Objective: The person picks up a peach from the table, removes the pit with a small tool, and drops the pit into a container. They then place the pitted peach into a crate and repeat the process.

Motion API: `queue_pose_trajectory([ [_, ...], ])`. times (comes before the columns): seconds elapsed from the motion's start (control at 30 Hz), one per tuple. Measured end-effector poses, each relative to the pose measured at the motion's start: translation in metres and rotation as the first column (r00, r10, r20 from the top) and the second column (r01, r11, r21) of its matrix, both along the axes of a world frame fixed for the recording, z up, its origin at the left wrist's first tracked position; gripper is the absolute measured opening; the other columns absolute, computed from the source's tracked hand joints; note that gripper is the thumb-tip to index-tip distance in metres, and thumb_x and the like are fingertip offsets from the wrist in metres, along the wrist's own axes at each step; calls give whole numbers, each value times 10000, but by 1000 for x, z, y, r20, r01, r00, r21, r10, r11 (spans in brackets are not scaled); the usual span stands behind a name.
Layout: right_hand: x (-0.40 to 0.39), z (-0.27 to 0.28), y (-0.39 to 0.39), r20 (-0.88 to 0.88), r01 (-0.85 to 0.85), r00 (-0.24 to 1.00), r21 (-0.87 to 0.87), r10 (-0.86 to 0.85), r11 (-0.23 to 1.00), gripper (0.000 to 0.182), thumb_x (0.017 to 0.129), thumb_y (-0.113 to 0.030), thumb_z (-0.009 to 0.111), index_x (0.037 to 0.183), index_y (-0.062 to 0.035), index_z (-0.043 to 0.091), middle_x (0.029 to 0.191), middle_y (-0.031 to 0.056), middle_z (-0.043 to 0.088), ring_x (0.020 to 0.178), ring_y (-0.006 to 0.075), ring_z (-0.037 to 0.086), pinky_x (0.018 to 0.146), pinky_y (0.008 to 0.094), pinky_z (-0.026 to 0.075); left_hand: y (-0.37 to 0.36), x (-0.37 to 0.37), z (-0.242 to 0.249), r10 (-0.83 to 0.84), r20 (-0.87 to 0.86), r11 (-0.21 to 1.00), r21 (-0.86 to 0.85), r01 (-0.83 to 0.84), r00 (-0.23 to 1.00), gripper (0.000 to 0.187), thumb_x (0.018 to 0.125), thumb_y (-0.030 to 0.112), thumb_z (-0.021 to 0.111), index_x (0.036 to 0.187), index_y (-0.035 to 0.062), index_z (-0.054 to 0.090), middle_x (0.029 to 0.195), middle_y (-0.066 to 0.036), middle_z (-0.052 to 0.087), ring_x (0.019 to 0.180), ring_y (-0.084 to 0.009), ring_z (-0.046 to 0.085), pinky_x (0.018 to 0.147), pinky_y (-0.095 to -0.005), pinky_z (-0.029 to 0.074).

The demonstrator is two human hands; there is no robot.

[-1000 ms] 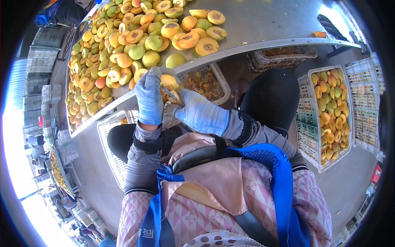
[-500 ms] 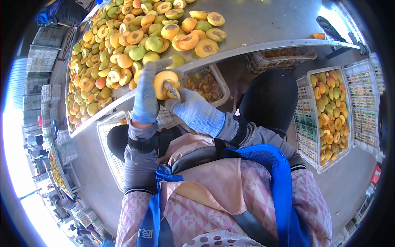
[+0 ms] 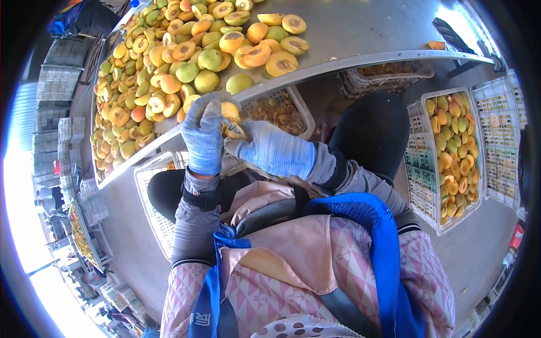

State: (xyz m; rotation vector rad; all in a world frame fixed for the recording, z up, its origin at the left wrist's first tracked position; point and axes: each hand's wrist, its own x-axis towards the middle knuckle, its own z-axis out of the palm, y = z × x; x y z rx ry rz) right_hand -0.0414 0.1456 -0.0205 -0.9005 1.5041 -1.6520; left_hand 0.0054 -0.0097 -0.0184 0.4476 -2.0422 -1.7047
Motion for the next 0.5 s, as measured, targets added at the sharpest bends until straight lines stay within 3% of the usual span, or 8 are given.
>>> queue_pose_trajectory([
  [0.1,-3,0,3,-117,17,993,63,-10,998,353,872,-184,617,1152,23,561,955,246,652,932,382,640,805,432,496,-2,-1,9,-39,137,991,-123,56,990,194,932,130,587,1022,-28,656,883,-53,658,776,-97,583,682,-243,496],
  [0.2,-3,1,4,-199,62,979,45,-52,997,398,850,-196,643,1172,16,541,929,262,646,901,403,640,777,446,510,2,1,7,-12,34,974,-225,20,999,207,938,143,588,1025,-35,648,892,-54,655,788,-102,582,694,-244,494],
  [0.3,4,-11,0,-387,238,910,200,-146,950,409,843,-203,654,1163,20,528,884,261,646,820,414,644,708,457,521,2,-1,3,103,73,985,-146,-92,992,203,939,144,587,1024,-29,651,888,-57,653,783,-100,576,688,-248,490],
  [0.4,2,-16,3,-472,268,860,92,-195,959,379,831,-198,664,1115,17,534,811,243,642,734,413,644,640,459,523,-2,-2,1,108,71,988,-122,-99,992,249,961,187,524,1041,-17,642,771,-32,622,643,-67,548,566,-214,437],
  [0.5,6,-15,4,-556,299,802,57,-218,953,346,815,-181,673,1068,10,535,754,216,640,715,398,648,614,459,522,-4,1,0,125,71,980,-166,-112,990,261,964,199,516,1039,-13,648,808,-44,633,705,-76,562,612,-220,450],
])
